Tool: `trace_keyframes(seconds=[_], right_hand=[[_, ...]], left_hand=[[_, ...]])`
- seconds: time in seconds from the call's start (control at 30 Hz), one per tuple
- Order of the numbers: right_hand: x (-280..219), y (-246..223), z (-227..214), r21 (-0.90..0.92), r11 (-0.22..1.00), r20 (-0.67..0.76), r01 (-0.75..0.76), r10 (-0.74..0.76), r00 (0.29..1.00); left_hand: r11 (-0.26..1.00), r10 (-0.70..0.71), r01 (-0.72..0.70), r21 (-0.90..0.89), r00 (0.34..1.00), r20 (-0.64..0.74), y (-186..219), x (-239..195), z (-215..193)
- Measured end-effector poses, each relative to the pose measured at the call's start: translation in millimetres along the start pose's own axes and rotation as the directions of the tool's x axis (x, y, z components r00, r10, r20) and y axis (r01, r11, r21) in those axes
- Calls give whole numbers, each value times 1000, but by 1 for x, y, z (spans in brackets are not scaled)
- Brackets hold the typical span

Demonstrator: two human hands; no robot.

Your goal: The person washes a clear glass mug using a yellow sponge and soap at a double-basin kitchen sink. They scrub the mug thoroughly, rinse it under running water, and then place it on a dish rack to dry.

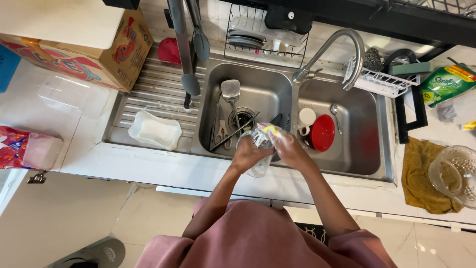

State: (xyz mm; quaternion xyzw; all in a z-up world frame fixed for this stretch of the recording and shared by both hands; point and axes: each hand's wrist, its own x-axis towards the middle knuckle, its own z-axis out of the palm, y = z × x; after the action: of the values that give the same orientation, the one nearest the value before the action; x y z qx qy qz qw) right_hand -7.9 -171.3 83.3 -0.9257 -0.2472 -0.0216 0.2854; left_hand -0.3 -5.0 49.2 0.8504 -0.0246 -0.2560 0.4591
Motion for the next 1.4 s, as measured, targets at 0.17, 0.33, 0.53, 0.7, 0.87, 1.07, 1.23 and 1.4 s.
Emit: trace_keyframes(seconds=[0.17, 0.33, 0.53, 0.7, 0.87, 1.07, 1.23, 1.4], right_hand=[[-13, 40, 43, 669, 631, 47, -393, 492, 869], [-44, 19, 18, 711, 633, -136, -305, 549, 824], [-76, 32, 12, 924, 380, -246, -49, 687, 683], [-128, 97, 61, 936, 296, -104, -189, 747, 656], [-129, 82, 10, 956, 84, 107, -280, 791, 602], [-135, 107, -26, 933, -359, 173, 19, 495, 851], [-129, 93, -59, 914, -403, 249, -46, 469, 848], [-138, 123, -36, 973, -205, 223, -111, 681, 697]], left_hand=[[453, 225, -198, -869, 969, -104, -33, 25, 45], [16, -23, -107, -994, 994, -108, -18, 33, 43], [-146, -43, -336, -930, 942, -333, 11, 37, 74], [-110, -71, -432, -895, 902, -426, 27, 41, 114], [-17, -39, -522, -853, 853, -521, 45, 41, 138], [-19, -47, -467, -884, 884, -465, 74, 40, 169], [-8, 63, -511, -859, 858, -511, 82, 46, 190], [34, 207, -548, -836, 822, -531, 106, 39, 200]])
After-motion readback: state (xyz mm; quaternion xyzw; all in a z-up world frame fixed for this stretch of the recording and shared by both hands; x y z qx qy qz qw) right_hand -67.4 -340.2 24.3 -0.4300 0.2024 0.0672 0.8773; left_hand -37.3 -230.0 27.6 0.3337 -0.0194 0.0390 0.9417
